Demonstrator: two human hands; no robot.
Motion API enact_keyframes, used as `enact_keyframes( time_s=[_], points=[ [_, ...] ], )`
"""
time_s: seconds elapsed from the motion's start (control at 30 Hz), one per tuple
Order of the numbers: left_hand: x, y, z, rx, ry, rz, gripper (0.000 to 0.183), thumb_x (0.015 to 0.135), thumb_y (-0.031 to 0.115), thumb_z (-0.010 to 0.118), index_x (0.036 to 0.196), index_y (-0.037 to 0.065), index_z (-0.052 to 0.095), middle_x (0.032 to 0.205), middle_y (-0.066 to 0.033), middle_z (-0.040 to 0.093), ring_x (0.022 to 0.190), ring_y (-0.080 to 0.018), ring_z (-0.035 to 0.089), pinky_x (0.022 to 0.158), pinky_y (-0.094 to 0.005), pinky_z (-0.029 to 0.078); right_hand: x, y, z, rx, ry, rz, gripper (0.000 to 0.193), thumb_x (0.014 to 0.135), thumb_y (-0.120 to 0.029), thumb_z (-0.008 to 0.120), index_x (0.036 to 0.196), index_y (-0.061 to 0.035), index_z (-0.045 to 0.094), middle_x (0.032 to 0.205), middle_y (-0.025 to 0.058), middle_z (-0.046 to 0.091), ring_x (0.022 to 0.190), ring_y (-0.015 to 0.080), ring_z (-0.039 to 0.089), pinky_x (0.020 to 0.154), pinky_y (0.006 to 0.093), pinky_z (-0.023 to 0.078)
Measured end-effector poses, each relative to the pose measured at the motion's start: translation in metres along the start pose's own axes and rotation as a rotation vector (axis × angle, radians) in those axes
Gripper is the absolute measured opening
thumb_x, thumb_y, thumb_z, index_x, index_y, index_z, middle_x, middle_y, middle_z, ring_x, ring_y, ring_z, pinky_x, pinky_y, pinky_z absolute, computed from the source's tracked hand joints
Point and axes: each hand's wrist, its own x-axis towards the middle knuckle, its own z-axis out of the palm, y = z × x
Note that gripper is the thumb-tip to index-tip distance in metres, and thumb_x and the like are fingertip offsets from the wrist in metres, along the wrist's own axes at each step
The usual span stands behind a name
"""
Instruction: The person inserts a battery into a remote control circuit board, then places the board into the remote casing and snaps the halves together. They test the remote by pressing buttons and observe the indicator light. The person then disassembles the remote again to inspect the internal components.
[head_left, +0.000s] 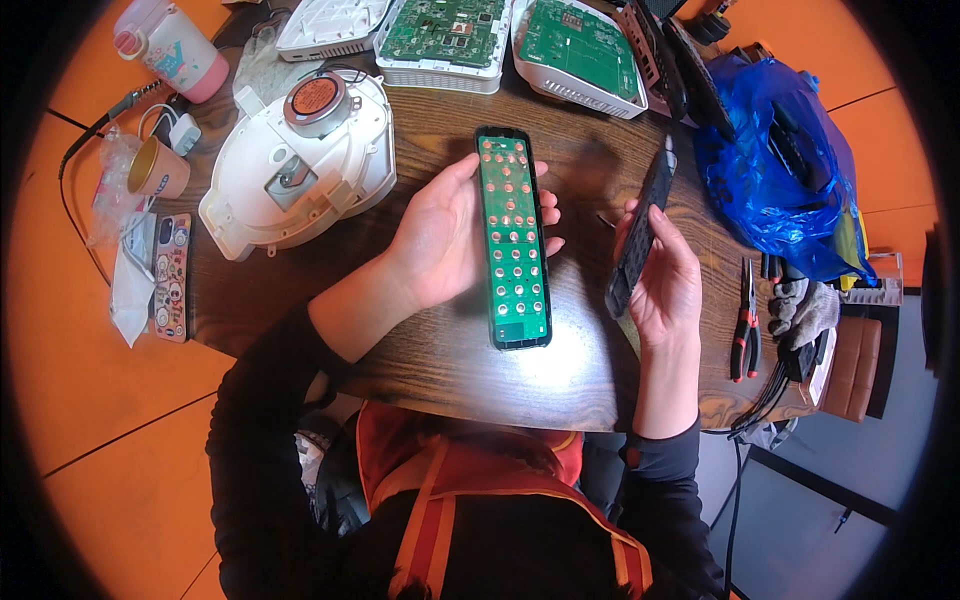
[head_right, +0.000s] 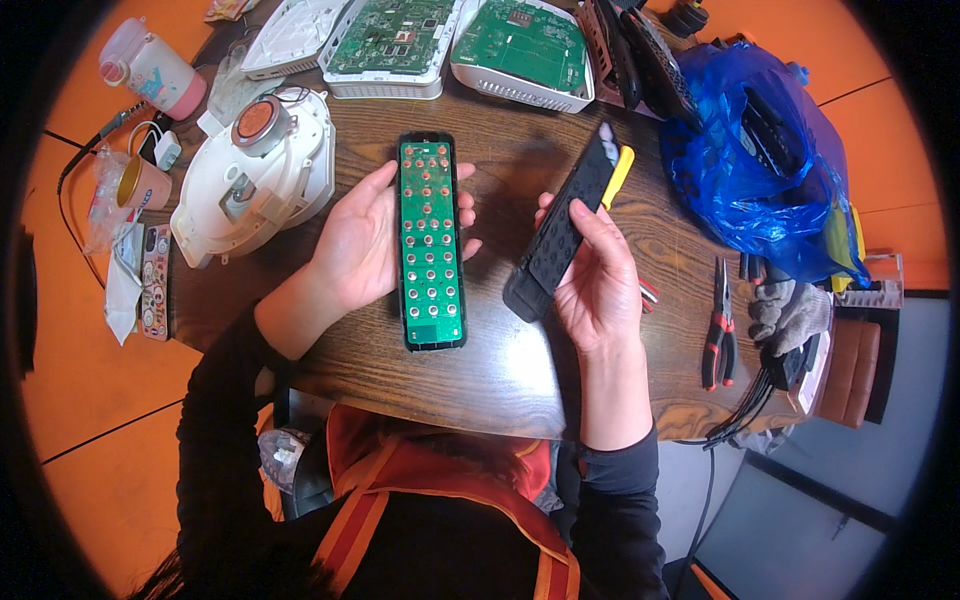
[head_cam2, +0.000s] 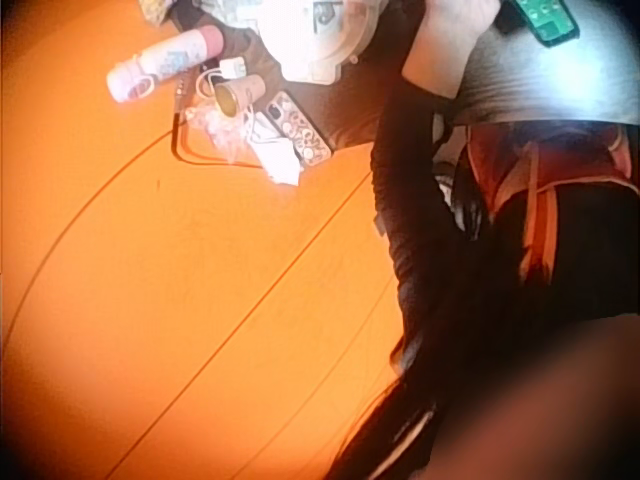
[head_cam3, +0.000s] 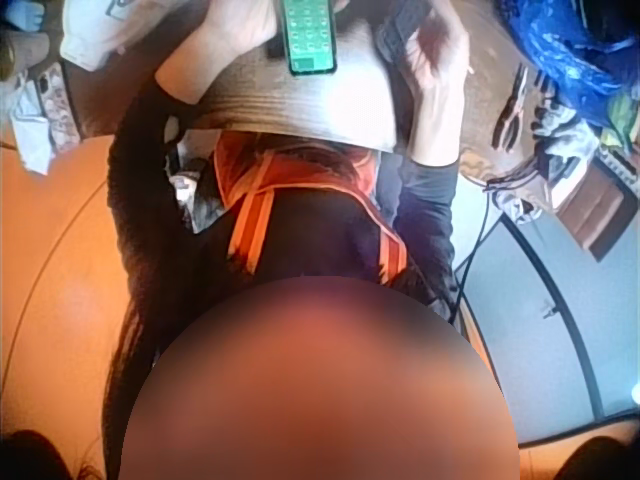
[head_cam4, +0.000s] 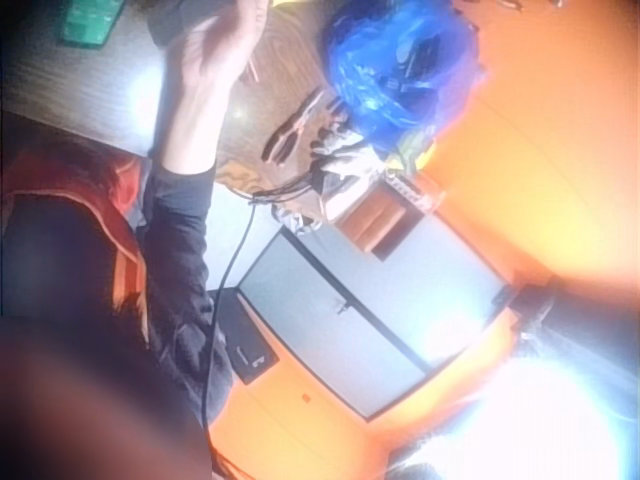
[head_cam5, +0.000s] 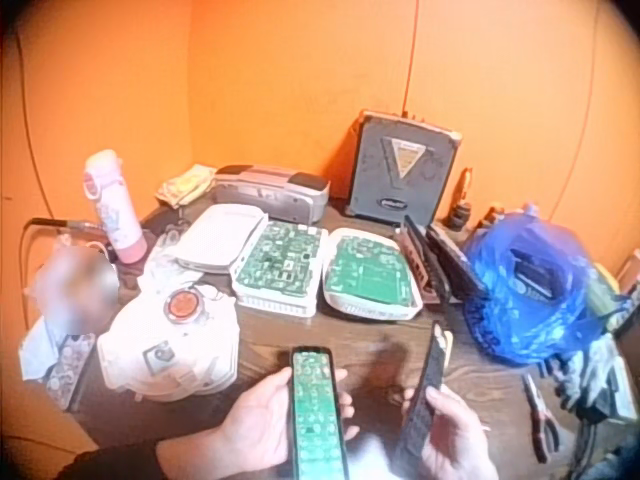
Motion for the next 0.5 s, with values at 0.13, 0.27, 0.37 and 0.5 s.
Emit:
enact_keyframes(
  time_s=[0.13, 0.27, 0.37, 0.5],
  points=[
    [0.0003, -0.001, 0.0002, 0.015, -0.022, 0.021, 0.055, 0.093, 0.04, 0.02, 0.126, -0.003, 0.033, 0.104, -0.0143, 0.052, 0.1, -0.0233, 0.051, 0.095, -0.0447, 0.037, 0.0015, 0.0003, 0.0002, 0.106, -0.012, -0.094, 0.032, 0.084, -0.007, 0.052, 0.113, 0.0037, 0.044, 0.11, 0.0176, 0.054, 0.101, 0.0255, 0.054, 0.088, 0.04, 0.046],
    [0.0021, -0.0029, -0.0009, 0.011, -0.077, 0.066, 0.055, 0.093, 0.041, 0.022, 0.125, -0.002, 0.035, 0.104, -0.0128, 0.052, 0.101, -0.0225, 0.051, 0.097, -0.0457, 0.036, 0.0021, 0.0001, 0.0, 0.179, 0.024, -0.269, 0.035, 0.083, -0.003, 0.053, 0.115, 0.0045, 0.042, 0.113, 0.0183, 0.052, 0.108, 0.0266, 0.05, 0.094, 0.0411, 0.042],
    [0.0029, -0.0044, -0.0008, 0.022, -0.089, 0.094, 0.055, 0.093, 0.043, 0.024, 0.122, -0.002, 0.037, 0.105, -0.012, 0.052, 0.101, -0.0222, 0.051, 0.097, -0.0461, 0.036, 0.0017, 0.0004, -0.0014, 0.196, 0.146, -0.301, 0.033, 0.082, -0.002, 0.054, 0.113, 0.006, 0.043, 0.113, 0.0187, 0.052, 0.108, 0.0268, 0.05, 0.095, 0.0405, 0.042],
    [0.0022, -0.0062, 0.0017, 0.063, -0.07, 0.145, 0.054, 0.092, 0.045, 0.025, 0.119, -0.001, 0.039, 0.106, -0.0116, 0.052, 0.104, -0.0228, 0.05, 0.098, -0.0469, 0.035, 0.0026, 0.003, -0.0039, 0.237, 0.085, -0.35, 0.029, 0.081, 0.0, 0.055, 0.108, 0.0067, 0.047, 0.111, 0.018, 0.053, 0.104, 0.0264, 0.053, 0.092, 0.0389, 0.044]
  ],
)
